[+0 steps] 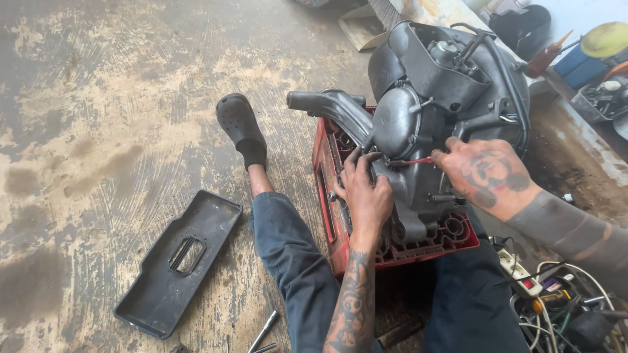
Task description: Cleaning the gasket surface of a motorcycle engine casing using a hand tool and repositioning the engine block
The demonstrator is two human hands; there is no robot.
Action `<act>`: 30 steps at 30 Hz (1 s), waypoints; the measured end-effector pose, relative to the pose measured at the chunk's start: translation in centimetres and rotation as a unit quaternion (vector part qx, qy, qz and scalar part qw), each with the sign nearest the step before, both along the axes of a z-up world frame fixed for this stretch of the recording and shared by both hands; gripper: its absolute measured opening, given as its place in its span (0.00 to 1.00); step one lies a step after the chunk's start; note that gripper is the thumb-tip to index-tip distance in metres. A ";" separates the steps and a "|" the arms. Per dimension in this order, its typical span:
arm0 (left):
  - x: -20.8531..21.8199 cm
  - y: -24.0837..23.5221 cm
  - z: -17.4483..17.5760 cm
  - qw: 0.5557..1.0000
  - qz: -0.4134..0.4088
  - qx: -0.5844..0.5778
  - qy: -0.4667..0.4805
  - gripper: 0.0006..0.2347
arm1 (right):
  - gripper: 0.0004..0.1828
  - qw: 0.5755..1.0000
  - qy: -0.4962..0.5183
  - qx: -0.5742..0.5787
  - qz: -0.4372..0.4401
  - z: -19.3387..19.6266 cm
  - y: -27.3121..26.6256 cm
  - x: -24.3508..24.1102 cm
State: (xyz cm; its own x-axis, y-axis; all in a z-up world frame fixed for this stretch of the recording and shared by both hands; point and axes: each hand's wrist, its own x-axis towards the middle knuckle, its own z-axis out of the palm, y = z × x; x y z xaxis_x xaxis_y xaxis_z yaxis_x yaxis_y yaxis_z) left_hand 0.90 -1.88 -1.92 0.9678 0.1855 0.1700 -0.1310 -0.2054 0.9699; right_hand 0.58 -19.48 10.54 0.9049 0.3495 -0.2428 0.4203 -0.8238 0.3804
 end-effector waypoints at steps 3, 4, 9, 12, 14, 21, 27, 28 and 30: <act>0.1 -0.2 -0.2 1.000 0.006 0.009 -0.009 0.20 | 0.24 0.985 -0.148 0.003 0.088 0.7 -0.1 -0.9; 0.2 -0.3 -0.3 1.000 0.012 0.005 -0.012 0.19 | 0.25 0.982 -0.154 -0.021 0.112 0.2 -0.6 -0.8; 0.0 -0.1 0.1 0.999 0.034 0.009 0.018 0.20 | 0.18 0.987 -0.146 -0.058 0.022 -1.3 1.3 -1.8; -0.2 -0.1 0.2 0.999 0.035 0.011 0.022 0.20 | 0.11 0.974 -0.204 -0.099 0.023 -2.4 2.1 -1.4; -0.1 -0.2 0.1 0.999 0.034 0.008 0.021 0.20 | 0.14 0.979 -0.184 -0.088 0.015 -4.7 1.7 0.3; 0.0 -0.1 -0.2 1.000 0.009 -0.002 -0.012 0.19 | 0.03 0.977 -0.190 0.077 0.062 0.1 2.8 -2.7; -0.3 0.0 0.1 1.000 0.006 -0.008 -0.011 0.19 | 0.10 0.873 -0.311 -0.324 0.192 -2.3 -0.6 -1.0; -0.3 0.1 0.1 1.000 0.004 -0.005 -0.012 0.19 | 0.08 0.937 -0.246 -0.213 0.127 -0.7 1.5 -1.7; -0.3 0.1 0.0 1.000 0.000 -0.003 -0.015 0.19 | 0.05 0.978 -0.176 -0.096 0.057 0.7 2.8 -2.5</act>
